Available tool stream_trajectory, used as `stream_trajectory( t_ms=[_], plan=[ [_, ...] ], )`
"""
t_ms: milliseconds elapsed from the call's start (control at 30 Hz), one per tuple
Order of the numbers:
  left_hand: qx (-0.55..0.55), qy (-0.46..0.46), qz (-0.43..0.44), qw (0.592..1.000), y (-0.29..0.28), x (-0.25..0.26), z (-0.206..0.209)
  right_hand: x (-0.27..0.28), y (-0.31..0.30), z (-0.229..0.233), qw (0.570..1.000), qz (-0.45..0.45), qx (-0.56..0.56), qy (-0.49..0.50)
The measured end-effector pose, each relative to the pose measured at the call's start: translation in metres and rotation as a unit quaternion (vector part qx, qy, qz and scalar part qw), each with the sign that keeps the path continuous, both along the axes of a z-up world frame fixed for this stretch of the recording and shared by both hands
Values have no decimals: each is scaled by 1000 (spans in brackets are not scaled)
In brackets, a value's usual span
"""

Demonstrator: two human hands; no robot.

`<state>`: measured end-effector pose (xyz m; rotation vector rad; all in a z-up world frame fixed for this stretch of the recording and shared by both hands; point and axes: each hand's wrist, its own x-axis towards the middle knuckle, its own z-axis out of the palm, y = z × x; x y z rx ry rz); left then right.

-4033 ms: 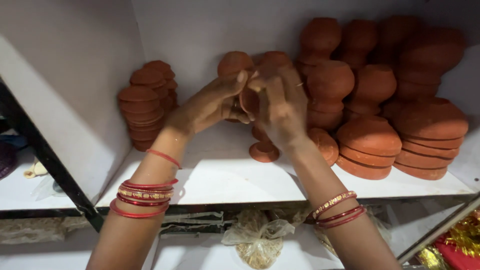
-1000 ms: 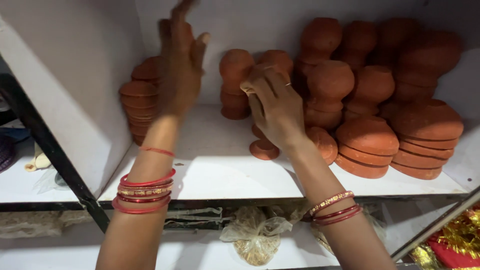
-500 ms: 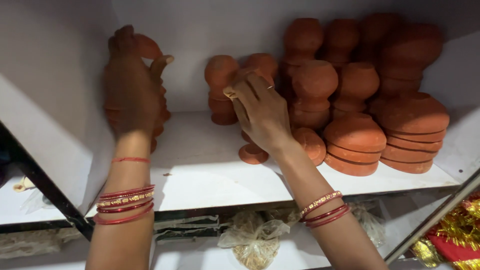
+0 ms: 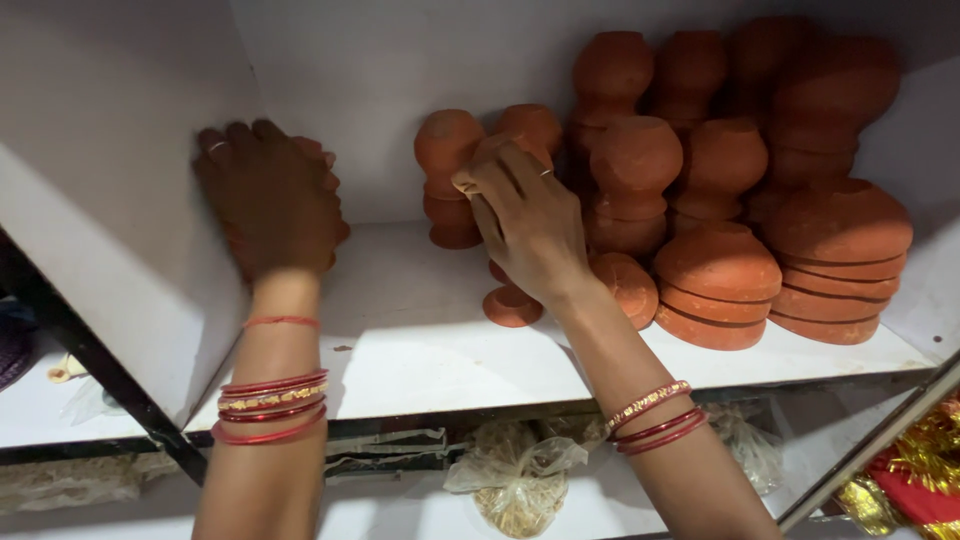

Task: Inspecting and cleaning small clay pots and lamps on a shop shelf.

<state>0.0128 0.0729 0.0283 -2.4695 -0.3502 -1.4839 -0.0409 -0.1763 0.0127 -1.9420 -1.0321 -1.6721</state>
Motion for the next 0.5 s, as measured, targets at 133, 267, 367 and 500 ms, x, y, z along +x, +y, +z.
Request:
stream_trajectory(
  t_ms=[133,267,367,500],
  plan=[
    [20,5,50,999,-10,-12,8,-1,0,1,1000,1,-1,4],
    [-37,45,0,998,-9,-9,8,-1,0,1,1000,-4,-1,-1],
    [-35,46,-13,998,-11,-9,5,-2,0,1,1000,-9,-5,8],
    [9,-20,-27,999,-12,-6,-1,-3,0,1,1000,-18,-11,12]
  ],
)
